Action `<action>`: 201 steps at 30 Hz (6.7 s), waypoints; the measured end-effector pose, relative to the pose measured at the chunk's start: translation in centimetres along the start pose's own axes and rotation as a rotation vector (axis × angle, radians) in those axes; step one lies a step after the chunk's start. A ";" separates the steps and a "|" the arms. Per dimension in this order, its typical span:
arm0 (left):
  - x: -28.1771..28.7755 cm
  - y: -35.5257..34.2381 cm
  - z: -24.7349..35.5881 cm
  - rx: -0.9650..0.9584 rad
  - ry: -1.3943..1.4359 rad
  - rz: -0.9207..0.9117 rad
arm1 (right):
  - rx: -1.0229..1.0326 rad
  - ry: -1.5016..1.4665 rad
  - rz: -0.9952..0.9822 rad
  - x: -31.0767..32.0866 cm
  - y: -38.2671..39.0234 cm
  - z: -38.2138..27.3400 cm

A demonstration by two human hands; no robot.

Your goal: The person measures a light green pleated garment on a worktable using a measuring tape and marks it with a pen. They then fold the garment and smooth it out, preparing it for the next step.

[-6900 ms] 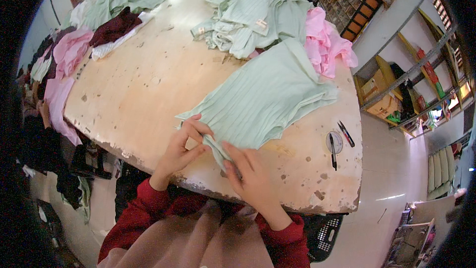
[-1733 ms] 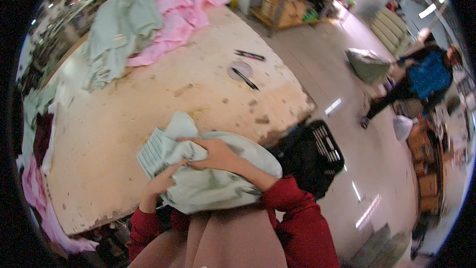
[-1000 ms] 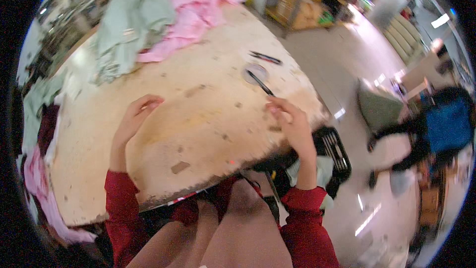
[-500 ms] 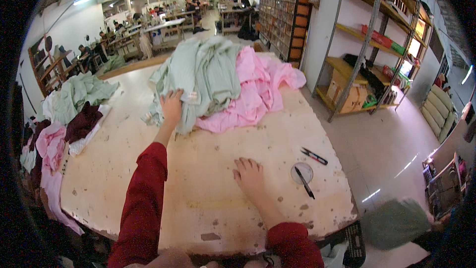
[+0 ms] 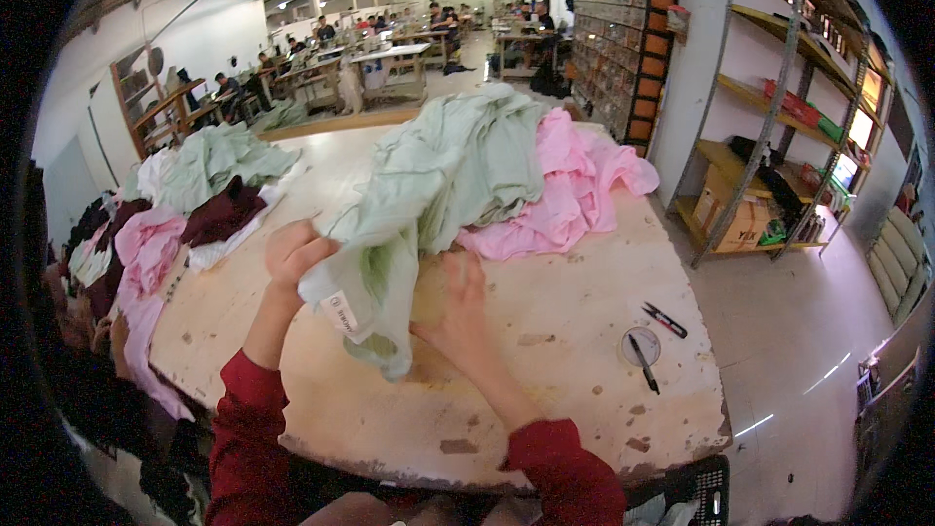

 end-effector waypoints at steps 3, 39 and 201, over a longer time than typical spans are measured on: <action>-2.1 1.4 -3.1 0.653 0.351 -0.219 | -0.358 -0.185 -0.488 -6.1 0.2 2.7; 5.2 10.9 0.6 0.968 1.390 -0.582 | -0.783 -0.258 -0.515 22.7 -4.7 2.0; -1.3 16.6 15.4 1.564 0.750 0.226 | 0.411 0.174 -0.331 9.7 8.6 -9.7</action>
Point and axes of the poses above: each hand's wrist, its own y-axis away from the middle knuckle, its own x-axis out of the back of the hand, z = x × y, the point moved 7 cm from there along -y, towards the middle knuckle, and after that the axes turned 1 degree about -x, right-handed, at the moved point
